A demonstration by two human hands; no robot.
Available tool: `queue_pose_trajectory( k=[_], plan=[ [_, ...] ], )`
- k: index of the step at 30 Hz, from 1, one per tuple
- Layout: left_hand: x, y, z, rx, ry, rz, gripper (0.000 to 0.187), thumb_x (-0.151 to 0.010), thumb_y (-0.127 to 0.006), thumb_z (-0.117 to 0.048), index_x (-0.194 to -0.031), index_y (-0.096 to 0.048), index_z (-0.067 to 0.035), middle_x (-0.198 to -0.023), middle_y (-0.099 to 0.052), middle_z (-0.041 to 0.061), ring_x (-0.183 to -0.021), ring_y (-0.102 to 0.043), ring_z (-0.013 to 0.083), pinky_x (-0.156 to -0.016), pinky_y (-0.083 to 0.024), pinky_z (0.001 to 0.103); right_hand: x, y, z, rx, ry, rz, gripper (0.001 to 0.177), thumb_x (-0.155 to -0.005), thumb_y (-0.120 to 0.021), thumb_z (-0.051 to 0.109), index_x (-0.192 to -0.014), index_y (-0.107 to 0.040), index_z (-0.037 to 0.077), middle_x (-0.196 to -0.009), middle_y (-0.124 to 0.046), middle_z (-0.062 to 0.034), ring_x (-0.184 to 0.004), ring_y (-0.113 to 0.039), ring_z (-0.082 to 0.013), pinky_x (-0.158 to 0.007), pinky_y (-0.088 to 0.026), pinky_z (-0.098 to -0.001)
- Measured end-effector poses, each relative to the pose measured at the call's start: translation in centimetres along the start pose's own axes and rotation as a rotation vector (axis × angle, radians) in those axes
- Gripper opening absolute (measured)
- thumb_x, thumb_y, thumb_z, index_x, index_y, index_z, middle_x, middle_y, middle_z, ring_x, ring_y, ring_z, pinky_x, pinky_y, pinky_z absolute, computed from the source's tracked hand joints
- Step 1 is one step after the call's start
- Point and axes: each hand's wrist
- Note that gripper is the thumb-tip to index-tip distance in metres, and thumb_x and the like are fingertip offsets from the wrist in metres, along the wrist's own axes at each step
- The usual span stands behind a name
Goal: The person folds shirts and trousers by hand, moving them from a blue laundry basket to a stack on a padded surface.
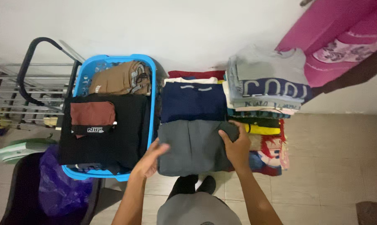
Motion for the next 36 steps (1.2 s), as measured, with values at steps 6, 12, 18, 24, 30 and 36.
queue_pose_trajectory(
  k=[6, 12, 18, 24, 30, 36],
  plan=[
    [-5.5, -3.2, -6.2, -0.613, -0.255, -0.224, 0.084, -0.075, -0.076, -0.012, -0.151, -0.042, -0.002, -0.135, -0.066, 0.02, -0.123, -0.066, 0.0297, -0.105, -0.052, 0.039, -4.6, -2.1, 8.1, 0.348, 0.184, 0.067, 0.065, -0.092, -0.068, 0.014, -0.154, -0.047, 0.012, -0.117, -0.061, -0.0261, -0.101, -0.064, -0.0437, -0.086, -0.052, -0.0494],
    [-13.8, -2.1, -11.6, -0.665, -0.302, -0.238, 0.075, -0.076, -0.067, -0.003, -0.148, -0.045, 0.0, -0.13, -0.067, 0.019, -0.115, -0.068, 0.0288, -0.097, -0.054, 0.038, -10.3, -5.8, 8.7, 0.586, 0.227, 0.094, 0.064, -0.083, -0.059, -0.004, -0.141, -0.063, 0.024, -0.116, -0.06, -0.0231, -0.1, -0.063, -0.0453, -0.087, -0.052, -0.0513],
    [-16.9, -2.0, -11.1, -1.104, -0.503, -0.281, 0.094, -0.074, -0.077, -0.012, -0.149, -0.026, 0.011, -0.142, -0.049, 0.033, -0.133, -0.051, 0.0421, -0.111, -0.042, 0.043, -12.9, -8.7, 5.6, 0.653, 0.204, 0.111, 0.054, -0.089, -0.059, 0.001, -0.141, -0.062, 0.015, -0.129, -0.054, -0.0279, -0.119, -0.055, -0.0463, -0.103, -0.045, -0.0537],
    [-13.9, -8.9, -11.7, -1.823, -0.556, -0.333, 0.085, -0.087, -0.07, -0.028, -0.157, -0.027, -0.004, -0.166, -0.021, 0.026, -0.153, -0.015, 0.0431, -0.12, -0.014, 0.062, -12.3, -10.7, 5.1, 0.762, 0.443, -0.052, 0.045, -0.096, -0.061, 0.018, -0.141, -0.063, 0.014, -0.162, -0.036, -0.0218, -0.147, -0.038, -0.0441, -0.118, -0.032, -0.0603],
    [-16.2, -6.8, -9.1, -1.794, -0.764, -0.167, 0.068, -0.099, -0.054, -0.049, -0.156, -0.042, -0.014, -0.164, -0.027, 0.021, -0.153, -0.019, 0.042, -0.12, -0.009, 0.065, -12.2, -14.3, 0.7, 0.726, 0.323, 0.08, 0.062, -0.097, -0.061, 0.044, -0.149, -0.052, 0.012, -0.163, -0.028, -0.0233, -0.147, -0.03, -0.0465, -0.113, -0.023, -0.0684],
    [-16.6, -5.8, -7.7, -1.72, -0.769, -0.193, 0.067, -0.097, -0.056, -0.048, -0.153, -0.047, -0.012, -0.163, -0.031, 0.022, -0.153, -0.021, 0.0413, -0.121, -0.009, 0.063, -11.3, -14.8, -2.0, 0.614, 0.239, 0.098, 0.065, -0.097, -0.06, 0.043, -0.155, -0.045, 0.017, -0.166, -0.029, -0.0221, -0.152, -0.028, -0.0426, -0.118, -0.024, -0.0651]
  ],
)
Point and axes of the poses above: each hand's wrist, its own x-axis away from the middle knuckle, its own y-axis out of the back of the hand, z = x × y
